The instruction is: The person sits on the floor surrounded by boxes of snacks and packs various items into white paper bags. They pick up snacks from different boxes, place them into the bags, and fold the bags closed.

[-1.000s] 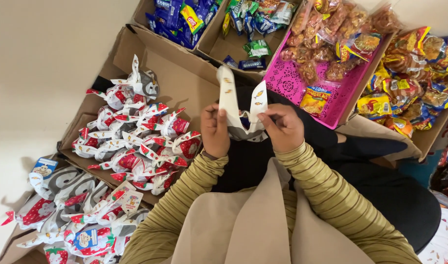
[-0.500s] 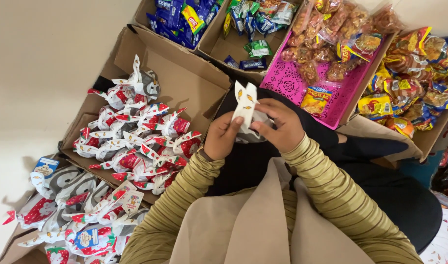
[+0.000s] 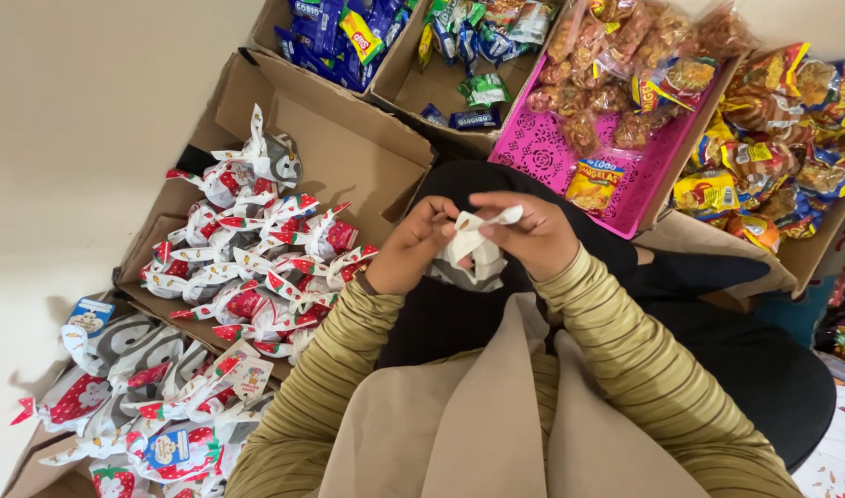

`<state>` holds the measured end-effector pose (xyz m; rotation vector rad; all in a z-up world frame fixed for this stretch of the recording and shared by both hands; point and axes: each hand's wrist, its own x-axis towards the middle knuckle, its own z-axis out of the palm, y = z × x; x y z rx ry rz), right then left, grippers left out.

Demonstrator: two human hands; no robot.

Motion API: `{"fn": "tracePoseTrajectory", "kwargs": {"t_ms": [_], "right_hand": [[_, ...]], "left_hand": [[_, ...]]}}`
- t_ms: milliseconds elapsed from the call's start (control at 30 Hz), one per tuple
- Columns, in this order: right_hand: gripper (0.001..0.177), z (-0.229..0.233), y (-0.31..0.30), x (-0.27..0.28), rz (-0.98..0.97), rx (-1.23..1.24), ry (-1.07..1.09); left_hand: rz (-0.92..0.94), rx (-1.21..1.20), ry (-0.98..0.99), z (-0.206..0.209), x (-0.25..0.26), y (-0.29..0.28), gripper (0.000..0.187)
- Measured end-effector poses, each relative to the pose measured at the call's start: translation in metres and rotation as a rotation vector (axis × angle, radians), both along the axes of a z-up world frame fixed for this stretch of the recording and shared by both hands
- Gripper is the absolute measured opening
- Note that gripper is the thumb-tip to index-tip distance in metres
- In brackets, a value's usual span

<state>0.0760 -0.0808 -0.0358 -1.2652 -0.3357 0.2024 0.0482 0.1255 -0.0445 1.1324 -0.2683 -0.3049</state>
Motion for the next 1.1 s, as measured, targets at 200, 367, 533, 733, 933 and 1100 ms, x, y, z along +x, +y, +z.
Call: {"fn": "tracePoseTrajectory", "kwargs": {"t_ms": [200,367,533,733,933,1100], "right_hand": [[0.025,0.025,-0.009,0.015,0.291,-0.22,-0.47],[0.025,0.021,-0.012,0.012,0.22,-0.466,-0.725],[0.023,0.015,-0.012,0.006,0.123,-0.603,-0.992],[0.024,0.001,-0.007,0.003,0.031,-0.64,-1.046],[0.021,-0.001,0.0,-0.005,-0.293,-1.036,-1.207],[0.03,0.014,0.0,-0.007,-0.322,-0.963,-1.222]], "left_hand": [[0.027,-0.003,0.053,-0.003,-0.004,0.007,0.021],[0.045,-0.029,0.103,-0.011,-0.007,0.01,0.026],[0.053,-0.111,0.161,-0.032,-0.006,0.012,0.031],[0.08,-0.138,0.175,-0.018,-0.009,0.008,0.033],[0.027,-0.187,0.207,-0.005,-0.004,0.011,0.046],[0.101,-0.054,0.205,0.013,-0.004,0.006,0.036]]}}
